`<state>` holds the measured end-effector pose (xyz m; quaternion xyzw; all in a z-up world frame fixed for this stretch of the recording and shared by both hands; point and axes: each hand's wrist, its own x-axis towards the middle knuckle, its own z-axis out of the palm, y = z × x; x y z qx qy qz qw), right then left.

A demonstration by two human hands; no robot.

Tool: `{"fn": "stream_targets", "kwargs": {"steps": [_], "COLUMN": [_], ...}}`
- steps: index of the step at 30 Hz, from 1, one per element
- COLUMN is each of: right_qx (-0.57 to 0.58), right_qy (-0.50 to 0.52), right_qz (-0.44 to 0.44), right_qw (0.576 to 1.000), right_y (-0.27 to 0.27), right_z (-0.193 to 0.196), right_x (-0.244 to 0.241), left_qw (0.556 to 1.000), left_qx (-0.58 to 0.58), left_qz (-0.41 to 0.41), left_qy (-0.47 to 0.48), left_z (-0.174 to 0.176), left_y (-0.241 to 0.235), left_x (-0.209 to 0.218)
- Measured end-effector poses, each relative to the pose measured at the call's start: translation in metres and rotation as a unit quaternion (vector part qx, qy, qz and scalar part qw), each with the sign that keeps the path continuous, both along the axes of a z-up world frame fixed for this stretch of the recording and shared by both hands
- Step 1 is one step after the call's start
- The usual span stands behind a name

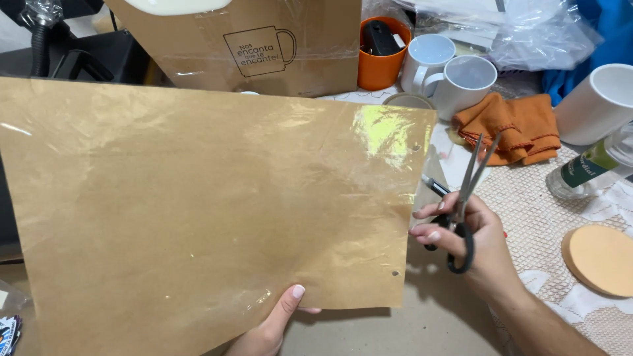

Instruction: Cutting a brown protective sheet to size and arranging stickers on a surface for heat transfer preparation.

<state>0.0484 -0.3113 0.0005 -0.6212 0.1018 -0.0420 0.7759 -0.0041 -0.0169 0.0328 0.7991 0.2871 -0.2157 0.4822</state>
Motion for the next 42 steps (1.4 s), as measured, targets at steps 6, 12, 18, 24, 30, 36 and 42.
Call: {"fn": "stream_targets", "kwargs": {"steps": [6, 12, 18, 24, 30, 36, 42], "right_qx": [-0.066, -0.037, 0.000, 0.010, -0.085, -0.329, -0.276], "right_qy": [0.034, 0.019, -0.014, -0.069, -0.056, -0.076, -0.174], "right_qz": [0.007, 0.057, 0.080, 0.051, -0.004, 0.017, 0.121], "right_qw": [0.997, 0.998, 0.997, 0.996, 0.995, 0.941, 0.937], "right_y": [0.006, -0.002, -0.012, -0.025, -0.022, -0.012, 0.025], "right_z": [0.007, -0.002, -0.005, -0.003, 0.000, -0.005, -0.024], "right_x": [-0.001, 0.001, 0.004, 0.011, 0.014, 0.008, -0.016], "left_qw": [1.000, 1.000, 1.000, 0.992, 0.981, 0.982, 0.959], "left_qx": [0.005, 0.014, 0.013, -0.071, -0.106, -0.094, -0.191], "left_qz": [0.004, 0.017, -0.004, 0.034, 0.062, 0.112, 0.178], "left_qy": [-0.014, 0.010, -0.010, -0.101, -0.153, -0.118, -0.113], "left_z": [-0.002, 0.002, -0.004, -0.017, -0.016, -0.006, -0.018], "left_y": [-0.002, -0.002, 0.003, 0.010, 0.012, 0.007, 0.005], "left_x": [-0.001, 0.001, 0.003, 0.004, 0.004, 0.002, 0.001]}}
